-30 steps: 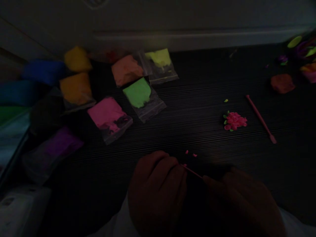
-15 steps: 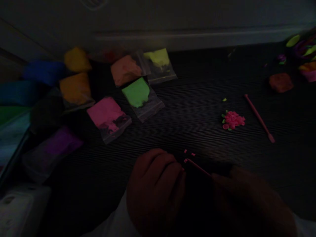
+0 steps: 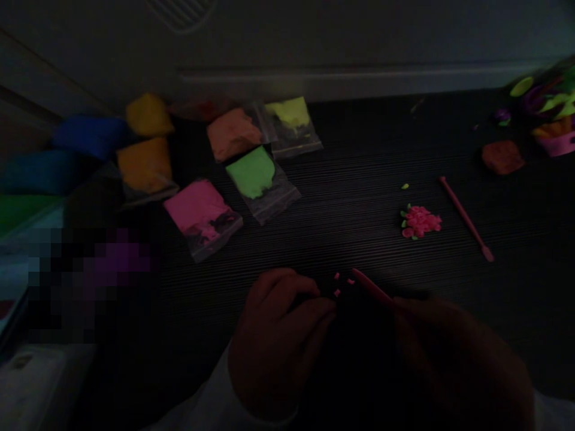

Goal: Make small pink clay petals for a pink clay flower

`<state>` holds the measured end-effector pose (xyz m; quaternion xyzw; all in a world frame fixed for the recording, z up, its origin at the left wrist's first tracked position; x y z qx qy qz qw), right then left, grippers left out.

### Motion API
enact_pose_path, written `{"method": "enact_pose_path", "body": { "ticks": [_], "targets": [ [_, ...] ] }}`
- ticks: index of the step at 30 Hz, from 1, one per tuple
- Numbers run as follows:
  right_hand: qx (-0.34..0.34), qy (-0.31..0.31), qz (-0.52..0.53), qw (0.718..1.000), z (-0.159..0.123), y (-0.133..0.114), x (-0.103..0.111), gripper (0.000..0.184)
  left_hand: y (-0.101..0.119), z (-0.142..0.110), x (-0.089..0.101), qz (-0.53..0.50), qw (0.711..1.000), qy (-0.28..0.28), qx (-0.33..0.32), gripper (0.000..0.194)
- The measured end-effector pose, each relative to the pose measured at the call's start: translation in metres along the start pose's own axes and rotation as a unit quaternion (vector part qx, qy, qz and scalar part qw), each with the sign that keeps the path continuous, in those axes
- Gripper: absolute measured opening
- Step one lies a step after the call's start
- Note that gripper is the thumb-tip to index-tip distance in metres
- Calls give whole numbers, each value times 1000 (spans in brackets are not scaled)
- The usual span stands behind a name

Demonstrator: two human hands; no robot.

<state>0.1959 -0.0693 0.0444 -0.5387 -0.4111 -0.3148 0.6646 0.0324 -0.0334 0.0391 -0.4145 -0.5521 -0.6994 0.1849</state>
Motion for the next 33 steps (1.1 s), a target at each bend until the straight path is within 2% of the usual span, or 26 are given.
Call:
{"method": "enact_pose_path", "body": {
  "ticks": [9,17,22,25,27,29,33],
  "targets": [
    [-65,20,-32,997,3,11,1,22,-2,-3,-1,6,1000,-6,-8,13],
    [-77,37,-50,995,9,15,4,17,-2,-3,-4,5,1000,-8,-19,10],
    [-63,60,-63,994,12,18,3,15,0,-2,2,-80,996,22,-35,8],
    [-54,73,-62,994,13,19,4,13,-4,0,4,-160,987,32,12,9],
    [-52,75,-60,994,14,20,4,14,-10,0,4,-219,973,32,68,11],
    [-47,77,-59,994,15,21,4,14,-14,1,4,-302,945,40,120,11],
    [-43,90,-58,993,15,22,3,14,-20,5,3,-498,847,42,182,15]
  ]
}}
Point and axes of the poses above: each hand's wrist, its own z-axis towards the middle knuckle, its own x-axis out of the back of the hand, y = z × x, the point moved 4 cm from there along z, towards the middle knuckle, and after that the axes turned 2 degrees about x, right-handed, at the moved point
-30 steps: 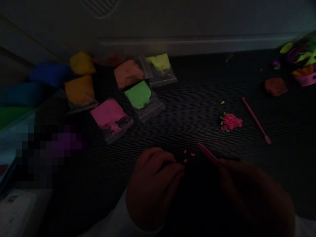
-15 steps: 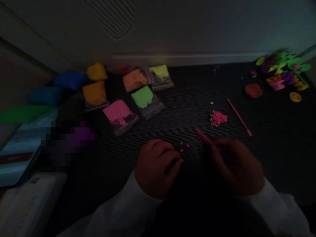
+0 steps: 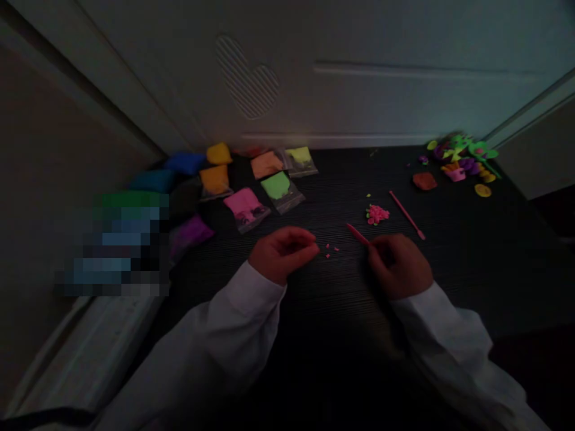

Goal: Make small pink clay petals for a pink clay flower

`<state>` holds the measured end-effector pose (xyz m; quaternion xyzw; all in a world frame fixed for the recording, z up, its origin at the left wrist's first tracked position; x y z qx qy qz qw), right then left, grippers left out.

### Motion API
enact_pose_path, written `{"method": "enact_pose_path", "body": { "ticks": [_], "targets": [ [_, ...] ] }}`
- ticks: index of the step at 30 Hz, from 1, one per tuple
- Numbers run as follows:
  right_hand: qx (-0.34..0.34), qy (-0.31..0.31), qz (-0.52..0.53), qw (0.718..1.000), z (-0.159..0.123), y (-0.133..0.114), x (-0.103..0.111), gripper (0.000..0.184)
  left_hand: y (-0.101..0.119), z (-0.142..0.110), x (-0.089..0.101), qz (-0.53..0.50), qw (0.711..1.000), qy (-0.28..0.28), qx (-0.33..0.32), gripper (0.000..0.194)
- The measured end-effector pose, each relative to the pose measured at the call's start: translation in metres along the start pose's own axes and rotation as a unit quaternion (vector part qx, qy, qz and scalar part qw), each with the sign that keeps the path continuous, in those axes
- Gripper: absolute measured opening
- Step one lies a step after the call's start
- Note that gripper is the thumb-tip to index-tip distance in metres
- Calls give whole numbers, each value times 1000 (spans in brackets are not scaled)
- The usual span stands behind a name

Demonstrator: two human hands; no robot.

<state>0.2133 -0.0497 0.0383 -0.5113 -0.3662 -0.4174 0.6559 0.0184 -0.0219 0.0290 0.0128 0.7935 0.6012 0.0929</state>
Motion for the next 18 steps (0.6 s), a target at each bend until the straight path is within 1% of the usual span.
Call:
{"method": "enact_pose_path", "body": {
  "ticks": [2,4,8,12,18],
  "targets": [
    [-2,5,2,1000,0,0,-1,14,-1,3,0,-84,996,-24,34,18],
    [-2,9,3,1000,0,0,-1,14,-3,5,0,-151,985,-50,64,19],
    [1,7,-1,1000,0,0,-1,15,-5,7,-1,-249,959,-84,106,19],
    [10,18,2,1000,0,2,-2,16,-3,6,-1,-298,943,-100,113,19],
    [7,37,4,999,-1,5,-5,15,1,6,-3,-332,928,-135,106,13]
  ]
}}
Point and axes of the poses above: each hand's wrist, its own z-axis towards the middle knuckle, its own x-axis out of the back of the hand, y = z × x, the point moved 4 cm from there along z, towards the middle knuckle, and after that the axes turned 2 degrees about x, right-handed, at the moved point
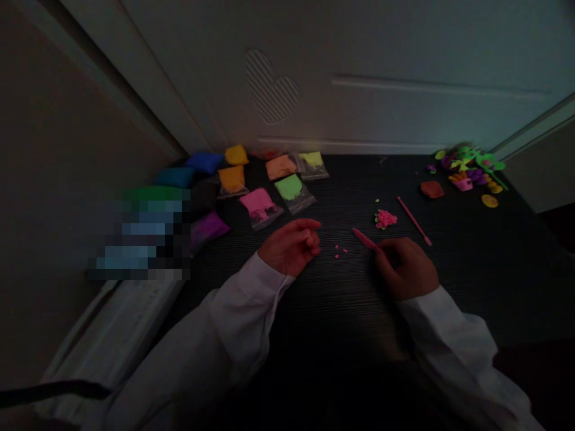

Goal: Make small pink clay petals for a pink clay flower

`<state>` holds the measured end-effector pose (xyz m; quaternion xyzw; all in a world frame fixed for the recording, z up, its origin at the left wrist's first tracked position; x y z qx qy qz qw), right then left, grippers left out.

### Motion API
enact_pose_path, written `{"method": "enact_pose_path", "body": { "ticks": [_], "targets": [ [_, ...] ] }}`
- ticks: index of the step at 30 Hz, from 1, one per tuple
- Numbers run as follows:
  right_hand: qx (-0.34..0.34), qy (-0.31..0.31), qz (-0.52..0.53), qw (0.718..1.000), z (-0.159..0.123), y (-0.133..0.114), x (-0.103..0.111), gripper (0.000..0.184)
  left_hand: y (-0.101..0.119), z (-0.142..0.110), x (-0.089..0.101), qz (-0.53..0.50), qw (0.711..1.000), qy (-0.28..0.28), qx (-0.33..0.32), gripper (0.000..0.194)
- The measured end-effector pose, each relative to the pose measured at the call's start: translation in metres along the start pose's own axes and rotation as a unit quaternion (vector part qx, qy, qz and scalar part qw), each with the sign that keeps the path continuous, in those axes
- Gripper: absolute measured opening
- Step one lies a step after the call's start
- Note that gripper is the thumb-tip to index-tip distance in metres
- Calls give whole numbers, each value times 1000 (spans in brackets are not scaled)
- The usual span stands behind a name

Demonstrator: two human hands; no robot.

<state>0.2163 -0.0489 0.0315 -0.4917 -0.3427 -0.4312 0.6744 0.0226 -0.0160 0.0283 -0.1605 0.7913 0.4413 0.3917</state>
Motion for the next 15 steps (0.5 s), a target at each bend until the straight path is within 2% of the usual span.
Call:
{"method": "enact_pose_path", "body": {
  "ticks": [6,11,15],
  "targets": [
    [1,-26,6,1000,1,-2,1,16,3,1,1,20,999,-16,-33,15],
    [5,-29,5,1000,1,-4,3,16,6,2,9,45,997,10,-61,23],
    [15,-35,8,999,0,-5,4,17,7,2,12,44,997,27,-54,21]
  ]
}}
Point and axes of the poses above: each hand's wrist, its own z-axis towards the middle knuckle, its own x-axis out of the back of the hand, y = z × x, the point moved 4 cm from there along z, towards the middle knuckle, and after that the axes turned 2 degrees about x, right-handed, at the moved point
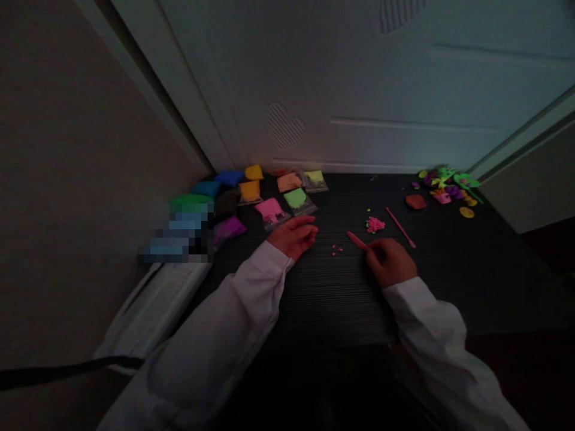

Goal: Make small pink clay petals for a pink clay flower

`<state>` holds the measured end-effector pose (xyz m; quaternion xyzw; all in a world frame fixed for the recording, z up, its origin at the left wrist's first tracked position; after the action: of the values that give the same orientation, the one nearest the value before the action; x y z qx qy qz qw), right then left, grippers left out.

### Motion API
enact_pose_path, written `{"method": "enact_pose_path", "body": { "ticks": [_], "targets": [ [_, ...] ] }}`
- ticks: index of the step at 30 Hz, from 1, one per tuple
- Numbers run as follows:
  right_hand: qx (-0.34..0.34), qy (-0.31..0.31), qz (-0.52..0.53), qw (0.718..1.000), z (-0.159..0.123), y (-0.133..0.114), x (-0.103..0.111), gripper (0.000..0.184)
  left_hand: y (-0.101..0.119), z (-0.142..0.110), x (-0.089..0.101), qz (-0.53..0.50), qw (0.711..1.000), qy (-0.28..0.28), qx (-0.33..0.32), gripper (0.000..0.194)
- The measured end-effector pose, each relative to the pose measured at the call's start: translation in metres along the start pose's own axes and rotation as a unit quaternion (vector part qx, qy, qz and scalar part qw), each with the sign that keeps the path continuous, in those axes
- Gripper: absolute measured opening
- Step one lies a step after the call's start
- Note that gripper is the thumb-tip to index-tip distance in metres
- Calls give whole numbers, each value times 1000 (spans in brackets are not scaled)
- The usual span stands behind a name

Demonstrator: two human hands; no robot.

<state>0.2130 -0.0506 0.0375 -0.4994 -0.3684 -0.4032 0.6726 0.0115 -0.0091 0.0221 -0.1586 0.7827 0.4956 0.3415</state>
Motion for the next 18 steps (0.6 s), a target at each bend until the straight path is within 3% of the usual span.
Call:
{"method": "enact_pose_path", "body": {
  "ticks": [10,18],
  "targets": [
    [-21,-9,-3,1000,4,3,-4,18,5,3,0,-8,1000,-4,11,18],
    [-25,21,-5,999,7,10,-8,17,4,3,-2,2,1000,-19,21,20]
  ]
}}
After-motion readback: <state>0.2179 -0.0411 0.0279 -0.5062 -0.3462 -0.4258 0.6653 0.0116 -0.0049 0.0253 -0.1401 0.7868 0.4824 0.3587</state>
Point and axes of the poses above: each hand's wrist, its own z-axis towards the middle knuckle, its own x-axis out of the back of the hand, y = z × x, the point moved 4 cm from there along z, towards the middle knuckle, and after that the axes turned 2 degrees about x, right-handed, at the moved point
